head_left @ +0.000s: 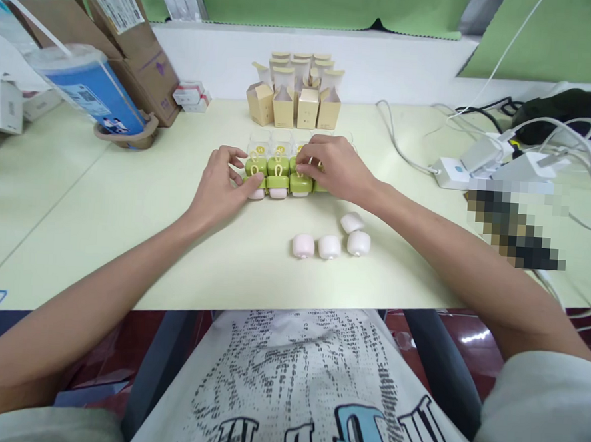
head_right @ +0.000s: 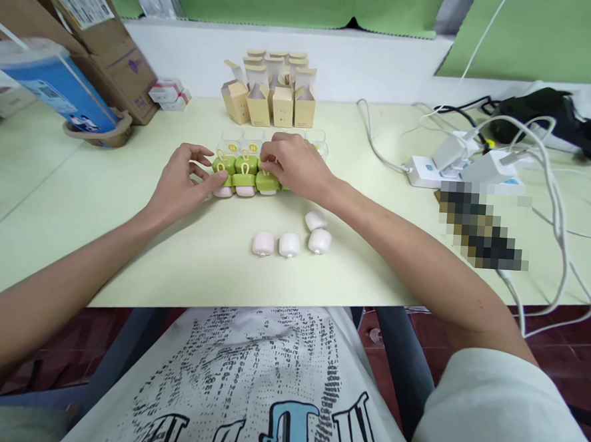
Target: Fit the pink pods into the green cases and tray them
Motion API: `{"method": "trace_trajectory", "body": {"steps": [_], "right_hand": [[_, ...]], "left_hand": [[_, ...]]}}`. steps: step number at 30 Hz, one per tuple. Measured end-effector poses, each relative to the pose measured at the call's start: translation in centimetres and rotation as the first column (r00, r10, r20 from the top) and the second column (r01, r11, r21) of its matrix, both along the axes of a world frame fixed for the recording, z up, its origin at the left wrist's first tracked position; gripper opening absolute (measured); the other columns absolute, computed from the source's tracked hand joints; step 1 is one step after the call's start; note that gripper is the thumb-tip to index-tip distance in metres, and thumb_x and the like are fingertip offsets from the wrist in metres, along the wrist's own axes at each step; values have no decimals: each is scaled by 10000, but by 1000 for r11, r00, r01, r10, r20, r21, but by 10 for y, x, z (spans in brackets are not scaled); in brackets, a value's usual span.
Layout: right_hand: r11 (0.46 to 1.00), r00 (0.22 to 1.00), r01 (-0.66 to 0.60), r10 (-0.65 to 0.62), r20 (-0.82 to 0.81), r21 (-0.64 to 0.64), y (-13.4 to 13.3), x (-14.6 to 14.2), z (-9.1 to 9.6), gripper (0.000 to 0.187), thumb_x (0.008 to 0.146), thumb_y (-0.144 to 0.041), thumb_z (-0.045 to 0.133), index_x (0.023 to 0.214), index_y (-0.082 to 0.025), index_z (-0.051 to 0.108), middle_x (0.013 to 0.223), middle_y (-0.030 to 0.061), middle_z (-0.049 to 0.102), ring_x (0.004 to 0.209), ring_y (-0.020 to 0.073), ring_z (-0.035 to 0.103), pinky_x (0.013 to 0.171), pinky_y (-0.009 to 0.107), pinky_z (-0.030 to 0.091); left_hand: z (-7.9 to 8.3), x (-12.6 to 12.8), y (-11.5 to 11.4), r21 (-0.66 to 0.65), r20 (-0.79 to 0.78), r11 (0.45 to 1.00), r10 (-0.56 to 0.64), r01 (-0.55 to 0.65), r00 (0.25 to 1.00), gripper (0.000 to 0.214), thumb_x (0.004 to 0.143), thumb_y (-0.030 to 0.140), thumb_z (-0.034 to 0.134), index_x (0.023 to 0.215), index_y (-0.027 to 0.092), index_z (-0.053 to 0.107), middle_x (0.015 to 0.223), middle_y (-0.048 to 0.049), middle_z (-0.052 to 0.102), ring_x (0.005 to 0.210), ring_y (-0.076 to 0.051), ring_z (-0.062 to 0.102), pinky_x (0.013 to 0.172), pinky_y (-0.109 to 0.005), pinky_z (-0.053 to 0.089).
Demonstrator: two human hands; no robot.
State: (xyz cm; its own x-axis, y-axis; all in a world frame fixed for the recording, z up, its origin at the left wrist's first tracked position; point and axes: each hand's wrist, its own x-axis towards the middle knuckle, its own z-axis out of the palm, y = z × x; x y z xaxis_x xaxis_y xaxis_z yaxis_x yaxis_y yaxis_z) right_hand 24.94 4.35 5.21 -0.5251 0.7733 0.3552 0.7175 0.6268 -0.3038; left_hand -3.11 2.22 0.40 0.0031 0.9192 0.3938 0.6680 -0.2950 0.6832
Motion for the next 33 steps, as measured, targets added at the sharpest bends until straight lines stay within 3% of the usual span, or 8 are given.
{"method": "trace_trajectory", "body": {"steps": [7,13,18,22,27,33], "right_hand": [[1000,1000,3,-2,-6,12,-1,2,6,227,1081,-333,664,1134,-212,848,1121,120,836,1081,320,752,928,438,530],[991,991,129,-130,19,28,3,22,27,268,1084,-320,612,1055,-228,862,1083,135,866,1026,359,768,980,522,565],[998,1000,20,-19,11,-53,-6,26,40,233,1073,-364,676,1079,-254,881,1051,106,872,985,320,773,965,506,572],[999,999,-5,7,39,-44,-12,11,32,258,1084,-378,686,1200,-245,875,1147,108,875,1084,329,769,981,484,553],[999,997,31,-30,74,-17,-6,1,13,218,1030,-222,663,1101,-188,866,1178,138,856,1088,322,753,878,427,501],[995,993,90,-86,79,-47,-9,-3,10,250,1052,-197,603,1114,-213,844,1053,113,858,989,324,740,840,429,458]], "left_hand": [[1,-1,1,-21,5,1000,-14,14,1000,398,969,410,837,1273,265,625,1294,-94,685,875,-193,671,863,-406,603],[4,-1,-1,-49,12,999,-9,10,1000,410,990,457,806,1295,253,623,1311,-99,663,878,-189,657,870,-397,602],[0,-1,2,-11,-23,1000,3,-3,1000,385,991,407,825,1288,256,631,1278,-84,694,866,-179,647,918,-393,600],[-1,-1,4,1,-21,1000,10,-10,1000,368,990,394,830,1272,261,635,1265,-77,700,859,-176,652,912,-386,595],[-1,-1,3,-12,9,1000,-5,5,1000,357,1000,401,812,1276,258,637,1273,-80,685,876,-181,658,941,-396,593],[-1,0,3,-5,8,1000,2,-2,1000,364,991,423,820,1272,262,653,1266,-86,701,866,-184,650,926,-393,592]]}}
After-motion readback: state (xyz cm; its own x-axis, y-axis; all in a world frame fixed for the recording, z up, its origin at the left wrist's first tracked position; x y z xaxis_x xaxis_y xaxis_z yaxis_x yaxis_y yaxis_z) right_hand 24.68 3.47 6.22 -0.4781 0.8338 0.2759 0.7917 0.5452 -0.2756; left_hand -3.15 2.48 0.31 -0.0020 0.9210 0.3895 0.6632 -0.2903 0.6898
